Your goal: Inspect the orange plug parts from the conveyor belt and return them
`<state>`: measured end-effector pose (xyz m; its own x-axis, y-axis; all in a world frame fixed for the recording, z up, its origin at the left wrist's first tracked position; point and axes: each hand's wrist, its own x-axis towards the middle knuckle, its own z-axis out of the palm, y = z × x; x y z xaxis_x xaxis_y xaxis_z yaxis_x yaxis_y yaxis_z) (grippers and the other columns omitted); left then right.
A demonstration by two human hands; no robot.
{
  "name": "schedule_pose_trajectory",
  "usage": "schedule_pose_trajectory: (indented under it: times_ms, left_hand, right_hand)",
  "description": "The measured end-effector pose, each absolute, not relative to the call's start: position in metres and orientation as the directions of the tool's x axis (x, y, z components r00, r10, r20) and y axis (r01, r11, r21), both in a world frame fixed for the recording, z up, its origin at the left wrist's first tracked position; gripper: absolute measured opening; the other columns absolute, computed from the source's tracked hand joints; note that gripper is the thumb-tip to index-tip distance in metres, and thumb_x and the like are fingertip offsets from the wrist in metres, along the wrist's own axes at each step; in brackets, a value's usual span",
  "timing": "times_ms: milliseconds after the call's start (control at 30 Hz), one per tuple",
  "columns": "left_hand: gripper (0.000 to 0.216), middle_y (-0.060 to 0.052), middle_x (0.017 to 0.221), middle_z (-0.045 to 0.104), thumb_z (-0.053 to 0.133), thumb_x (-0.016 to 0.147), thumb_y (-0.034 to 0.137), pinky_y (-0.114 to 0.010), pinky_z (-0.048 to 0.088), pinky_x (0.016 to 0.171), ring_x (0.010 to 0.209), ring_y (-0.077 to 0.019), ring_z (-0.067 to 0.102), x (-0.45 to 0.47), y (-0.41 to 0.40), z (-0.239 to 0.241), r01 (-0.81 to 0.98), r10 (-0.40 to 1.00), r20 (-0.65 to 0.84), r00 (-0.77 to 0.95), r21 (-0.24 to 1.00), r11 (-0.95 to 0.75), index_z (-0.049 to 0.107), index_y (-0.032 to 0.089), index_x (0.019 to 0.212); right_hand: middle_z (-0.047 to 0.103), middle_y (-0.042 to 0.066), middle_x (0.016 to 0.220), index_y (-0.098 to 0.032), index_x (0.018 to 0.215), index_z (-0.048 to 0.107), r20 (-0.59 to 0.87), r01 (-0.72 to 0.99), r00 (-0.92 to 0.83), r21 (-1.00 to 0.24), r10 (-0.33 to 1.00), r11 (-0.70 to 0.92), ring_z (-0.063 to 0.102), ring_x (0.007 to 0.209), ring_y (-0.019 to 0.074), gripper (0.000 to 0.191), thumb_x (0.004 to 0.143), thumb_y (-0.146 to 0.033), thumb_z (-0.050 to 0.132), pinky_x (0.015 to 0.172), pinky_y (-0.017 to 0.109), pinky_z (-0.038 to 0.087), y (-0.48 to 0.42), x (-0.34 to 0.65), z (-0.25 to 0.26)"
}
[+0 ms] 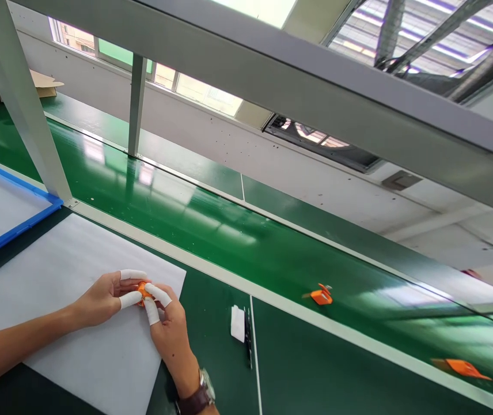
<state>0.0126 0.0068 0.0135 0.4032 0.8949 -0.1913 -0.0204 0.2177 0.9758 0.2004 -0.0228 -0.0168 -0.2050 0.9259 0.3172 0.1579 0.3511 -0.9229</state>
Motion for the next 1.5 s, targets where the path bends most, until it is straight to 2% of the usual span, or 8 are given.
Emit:
schedule_pose_trajectory:
  times_ms: [267, 567, 733, 867, 967, 1233, 1400, 1500]
  left_hand:
    - [0.035, -0.008, 0.119, 0.074, 0.07, 0.087, 0.025, -0.04, 0.058, 0.102, 0.114, -0.0259, 0.069, 0.015, 0.005, 0.013, -0.069, 0.894, -0.191, 0.405, 0.969, 0.238, 0.065, 0.017, 0.12]
    - [0.033, -0.007, 0.117, 0.074, 0.07, 0.087, 0.027, -0.039, 0.059, 0.099, 0.109, -0.0248, 0.071, 0.017, 0.003, 0.009, -0.055, 0.907, -0.173, 0.385, 0.976, 0.21, 0.067, 0.018, 0.118]
    - [0.037, -0.007, 0.12, 0.074, 0.069, 0.087, 0.026, -0.039, 0.057, 0.101, 0.113, -0.025, 0.07, 0.016, 0.003, 0.009, -0.047, 0.903, -0.157, 0.4, 0.98, 0.191, 0.066, 0.019, 0.123]
    - [0.038, -0.008, 0.12, 0.074, 0.071, 0.086, 0.028, -0.04, 0.054, 0.105, 0.115, -0.0251, 0.068, 0.016, 0.003, 0.01, -0.004, 0.91, -0.184, 0.372, 0.98, 0.2, 0.065, 0.019, 0.122]
    - [0.039, -0.008, 0.12, 0.074, 0.071, 0.085, 0.028, -0.04, 0.053, 0.106, 0.115, -0.0252, 0.068, 0.016, 0.003, 0.009, 0.008, 0.911, -0.209, 0.355, 0.975, 0.22, 0.065, 0.018, 0.122]
    - [0.036, -0.008, 0.116, 0.075, 0.066, 0.087, 0.033, -0.042, 0.055, 0.1, 0.11, -0.0278, 0.071, 0.011, 0.007, 0.012, 0.001, 0.892, -0.211, 0.399, 0.973, 0.23, 0.067, 0.019, 0.121]
    - [0.055, -0.01, 0.118, 0.072, 0.074, 0.079, 0.026, -0.043, 0.051, 0.106, 0.115, -0.0276, 0.068, 0.009, 0.007, 0.008, -0.05, 0.887, -0.205, 0.414, 0.968, 0.247, 0.058, 0.018, 0.131]
    - [0.055, -0.009, 0.115, 0.072, 0.076, 0.079, 0.029, -0.042, 0.053, 0.104, 0.11, -0.0262, 0.069, 0.01, 0.006, 0.004, -0.033, 0.908, -0.218, 0.358, 0.969, 0.246, 0.057, 0.017, 0.129]
  right_hand:
    - [0.059, 0.008, 0.117, -0.03, 0.12, 0.065, 0.543, 0.451, -0.228, -0.676, 0.808, 0.582, 0.064, 0.104, 0.0207, 0.035, 0.094, -0.009, 0.056, 0.085, 0.037, 0.058, -0.02, 0.208, -0.007]
    - [0.062, 0.007, 0.113, -0.03, 0.117, 0.066, 0.461, 0.398, -0.22, -0.762, 0.86, 0.511, 0.063, 0.106, 0.0229, 0.031, 0.094, -0.011, 0.055, 0.089, 0.041, 0.055, -0.021, 0.207, -0.002]
    - [0.061, 0.006, 0.124, -0.032, 0.124, 0.066, 0.308, 0.267, -0.287, -0.884, 0.907, 0.384, 0.061, 0.115, 0.0228, 0.034, 0.097, -0.016, 0.05, 0.097, 0.041, 0.052, -0.021, 0.208, 0.006]
    - [0.064, 0.006, 0.122, -0.029, 0.12, 0.067, 0.217, 0.186, -0.136, -0.953, 0.967, 0.24, 0.062, 0.112, 0.0231, 0.027, 0.099, -0.024, 0.051, 0.1, 0.042, 0.05, -0.021, 0.211, 0.003]
    - [0.065, 0.007, 0.116, -0.026, 0.117, 0.067, 0.234, 0.231, -0.016, -0.945, 0.972, 0.231, 0.063, 0.106, 0.023, 0.023, 0.098, -0.027, 0.054, 0.096, 0.042, 0.051, -0.018, 0.215, -0.004]
    - [0.067, 0.007, 0.108, -0.025, 0.107, 0.068, 0.365, 0.412, 0.005, -0.849, 0.931, 0.33, 0.064, 0.1, 0.0215, 0.019, 0.097, -0.023, 0.052, 0.09, 0.037, 0.052, -0.014, 0.213, -0.014]
    - [0.066, 0.007, 0.105, -0.023, 0.092, 0.06, 0.312, 0.419, 0.06, -0.87, 0.948, 0.26, 0.064, 0.094, 0.0203, 0.002, 0.092, -0.025, 0.059, 0.079, 0.032, 0.052, -0.013, 0.211, -0.019]
    - [0.067, 0.007, 0.103, -0.023, 0.082, 0.056, 0.302, 0.427, 0.078, -0.871, 0.95, 0.242, 0.065, 0.089, 0.02, 0.014, 0.09, -0.031, 0.064, 0.074, 0.031, 0.052, -0.012, 0.21, -0.018]
